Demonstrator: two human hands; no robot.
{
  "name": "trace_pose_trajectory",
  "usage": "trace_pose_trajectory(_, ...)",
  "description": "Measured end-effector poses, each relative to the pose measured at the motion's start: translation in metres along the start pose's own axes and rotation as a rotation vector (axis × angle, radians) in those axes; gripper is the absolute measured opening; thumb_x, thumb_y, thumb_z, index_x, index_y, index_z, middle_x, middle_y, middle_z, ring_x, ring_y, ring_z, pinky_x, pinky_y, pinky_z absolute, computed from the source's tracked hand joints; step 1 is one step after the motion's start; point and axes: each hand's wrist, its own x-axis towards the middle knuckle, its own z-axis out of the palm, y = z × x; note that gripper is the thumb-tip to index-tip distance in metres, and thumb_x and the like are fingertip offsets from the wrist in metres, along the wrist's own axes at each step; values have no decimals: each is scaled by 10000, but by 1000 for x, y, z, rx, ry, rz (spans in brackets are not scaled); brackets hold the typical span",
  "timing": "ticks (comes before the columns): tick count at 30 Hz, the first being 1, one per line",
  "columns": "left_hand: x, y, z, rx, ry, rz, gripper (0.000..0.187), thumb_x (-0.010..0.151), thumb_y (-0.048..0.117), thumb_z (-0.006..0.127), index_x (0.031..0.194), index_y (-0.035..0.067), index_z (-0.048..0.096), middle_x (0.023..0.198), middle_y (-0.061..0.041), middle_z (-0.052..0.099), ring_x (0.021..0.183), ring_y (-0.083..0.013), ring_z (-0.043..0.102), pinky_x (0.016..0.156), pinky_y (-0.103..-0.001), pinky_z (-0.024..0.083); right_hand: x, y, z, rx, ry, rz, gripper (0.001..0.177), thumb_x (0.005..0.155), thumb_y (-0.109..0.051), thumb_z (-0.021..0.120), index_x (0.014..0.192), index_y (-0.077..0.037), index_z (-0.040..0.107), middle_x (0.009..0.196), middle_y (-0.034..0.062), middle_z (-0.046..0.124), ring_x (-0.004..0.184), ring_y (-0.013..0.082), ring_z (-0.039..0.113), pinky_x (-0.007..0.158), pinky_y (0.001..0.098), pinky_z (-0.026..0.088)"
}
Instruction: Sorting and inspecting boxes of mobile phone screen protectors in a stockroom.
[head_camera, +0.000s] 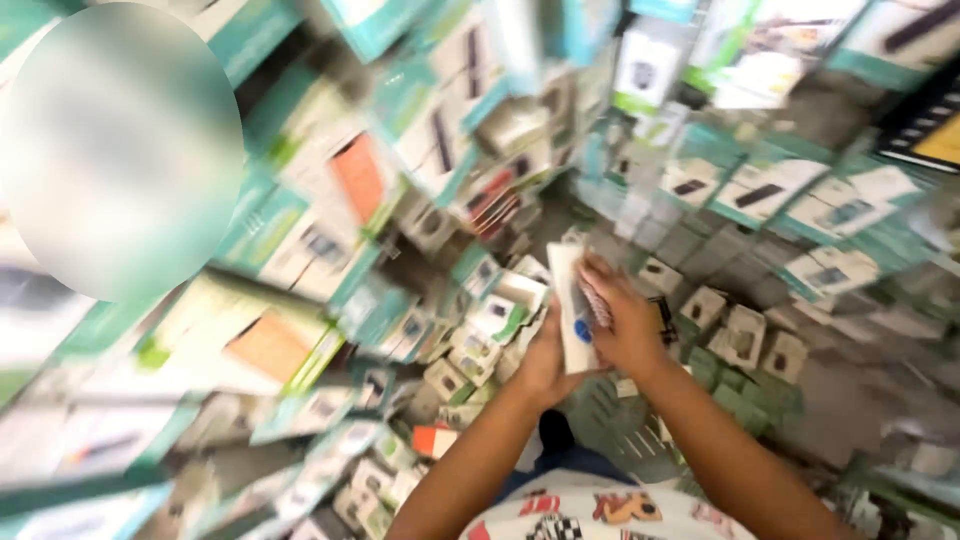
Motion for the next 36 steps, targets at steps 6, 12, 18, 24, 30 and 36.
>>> trace_pose_trajectory(6, -21, 33, -38, -148, -40, 252, 737, 938, 767, 527, 1042, 66, 729, 992, -191, 758, 927, -312, 751, 856, -456, 619, 26, -68, 21, 208, -84, -397, 456, 933, -78, 594, 1382, -32, 655, 1447, 183, 622, 1291, 372, 625, 1120, 454, 475)
trace_pose_trajectory(12, -90, 19, 0, 0, -60, 437, 645, 1039, 625, 514, 1115, -1, 644, 922, -209, 740, 819, -294, 757, 754, -488, 637, 42, -42, 51, 137, -85, -325, 799, 785, 22, 706, 1553, -75, 508, 1486, 248, 557, 1265, 432, 582, 1082, 498, 472)
trace_pose_trajectory(18, -109, 18, -18, -69, -36, 440, 635, 1088, 557, 490, 1099, -52, 668, 938, -275, 735, 812, -366, 757, 697, -549, 624, 83, -77, 34, -40, -80, -478, 828, 770, -46, 734, 1567, -86, 510, 1462, 238, 590, 1255, 437, 607, 1074, 500, 480)
trace_pose_trajectory(24, -59, 27, -42, -6, -51, 720, 684, 1053, 610, 555, 1309, -19, 635, 1094, -141, 727, 952, -188, 711, 832, -318, 596, 50, -153, 48, 271, 76, -410, 627, 953, -71, 683, 1535, 41, 480, 1558, 303, 470, 1370, 492, 506, 1102, 559, 429)
trace_pose_trajectory(30, -72, 46, -30, 499, -31, 1084, 519, 920, 39, 714, 1417, 1, 568, 1012, -155, 712, 1021, -200, 696, 1019, -325, 514, 45, -77, 28, 1020, 51, 317, 562, 975, -62, 641, 1514, -80, 480, 1311, 189, 635, 1098, 317, 685, 991, 493, 564)
trace_pose_trajectory(36, -29, 31, -72, -71, -48, 432, 396, 905, 293, 790, 1171, 10, 714, 966, -223, 754, 828, -309, 778, 762, -513, 630, 49, -94, 23, 195, 63, 220, 566, 709, -279, 975, 1235, -273, 767, 1059, 1, 742, 1011, 215, 709, 869, 323, 537)
